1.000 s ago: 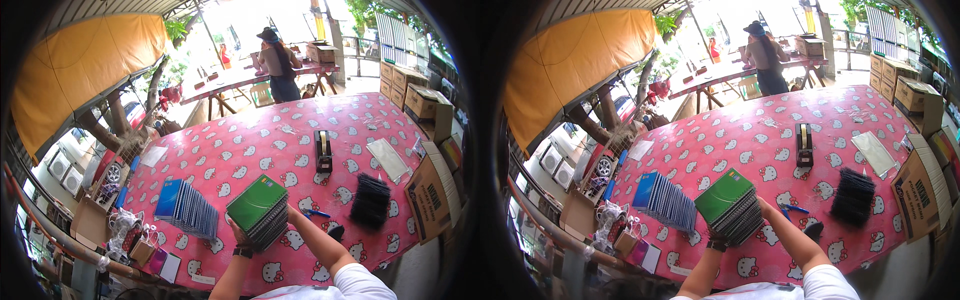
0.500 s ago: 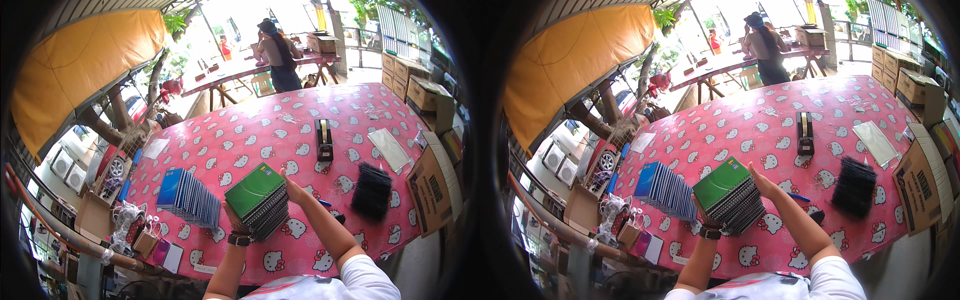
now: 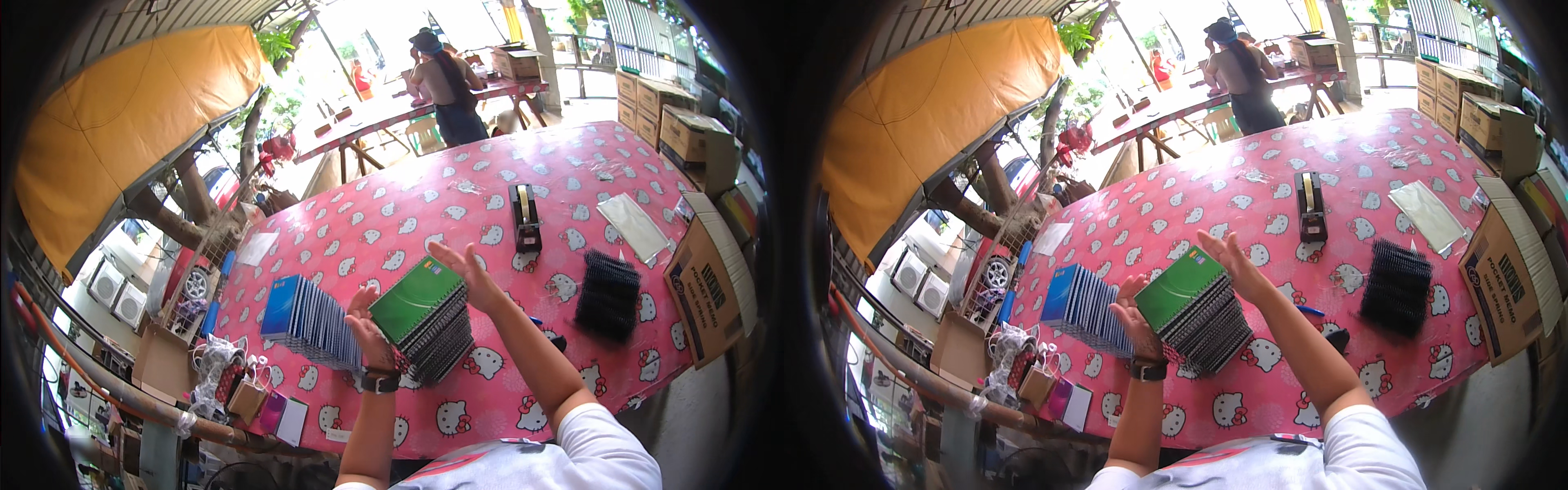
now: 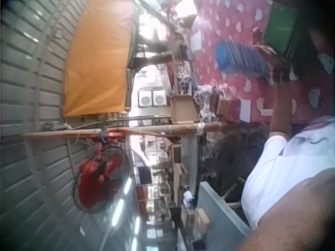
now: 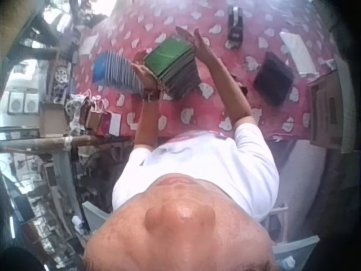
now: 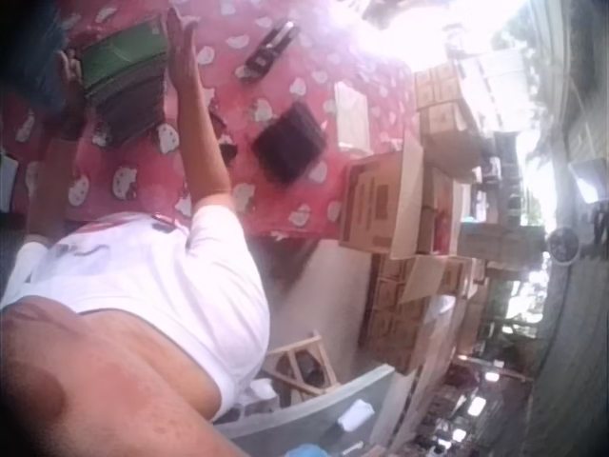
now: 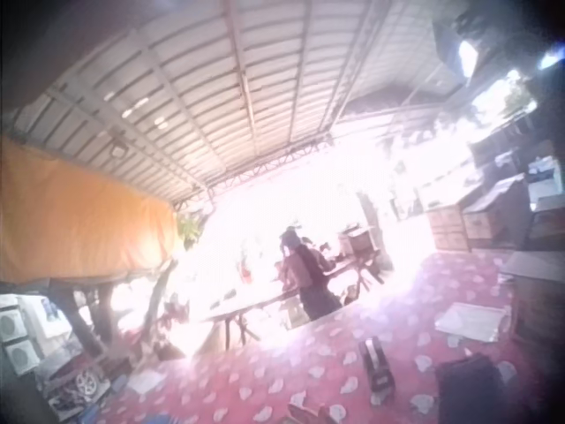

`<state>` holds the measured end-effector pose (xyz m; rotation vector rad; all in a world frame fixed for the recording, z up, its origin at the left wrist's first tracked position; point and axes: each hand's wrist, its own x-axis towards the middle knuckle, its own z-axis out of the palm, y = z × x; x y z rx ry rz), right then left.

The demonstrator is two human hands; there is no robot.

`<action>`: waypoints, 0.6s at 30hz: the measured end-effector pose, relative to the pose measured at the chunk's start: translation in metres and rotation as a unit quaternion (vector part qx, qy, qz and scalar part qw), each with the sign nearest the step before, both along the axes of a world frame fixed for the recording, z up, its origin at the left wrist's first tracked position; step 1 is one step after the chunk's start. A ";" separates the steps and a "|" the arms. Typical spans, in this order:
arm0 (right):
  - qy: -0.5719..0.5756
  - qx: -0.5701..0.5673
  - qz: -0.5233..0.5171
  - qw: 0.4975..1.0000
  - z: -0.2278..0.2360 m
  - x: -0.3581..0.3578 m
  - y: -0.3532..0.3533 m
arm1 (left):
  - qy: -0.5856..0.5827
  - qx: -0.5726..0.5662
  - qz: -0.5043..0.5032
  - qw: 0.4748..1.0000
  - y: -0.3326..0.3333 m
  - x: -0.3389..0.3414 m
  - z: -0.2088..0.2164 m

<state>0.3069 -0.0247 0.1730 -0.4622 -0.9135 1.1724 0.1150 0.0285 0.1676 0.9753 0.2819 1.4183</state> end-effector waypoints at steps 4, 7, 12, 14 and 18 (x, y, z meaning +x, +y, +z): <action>-0.248 0.001 -0.053 0.967 0.040 -0.028 -0.019 | 0.070 0.060 0.013 0.996 -0.001 -0.023 0.007; -0.239 0.000 -0.061 0.969 0.038 -0.022 -0.022 | 0.082 0.064 0.010 0.995 -0.011 -0.011 0.016; -0.168 -0.009 -0.093 0.981 0.028 -0.022 -0.020 | 0.171 0.088 0.064 0.979 -0.014 -0.012 0.024; -0.161 0.006 -0.139 0.977 0.020 -0.024 -0.023 | 0.212 0.086 0.078 0.970 -0.015 -0.014 0.029; -0.212 0.071 -0.278 0.934 0.015 -0.039 -0.034 | 0.220 0.097 0.070 0.968 -0.012 -0.017 0.027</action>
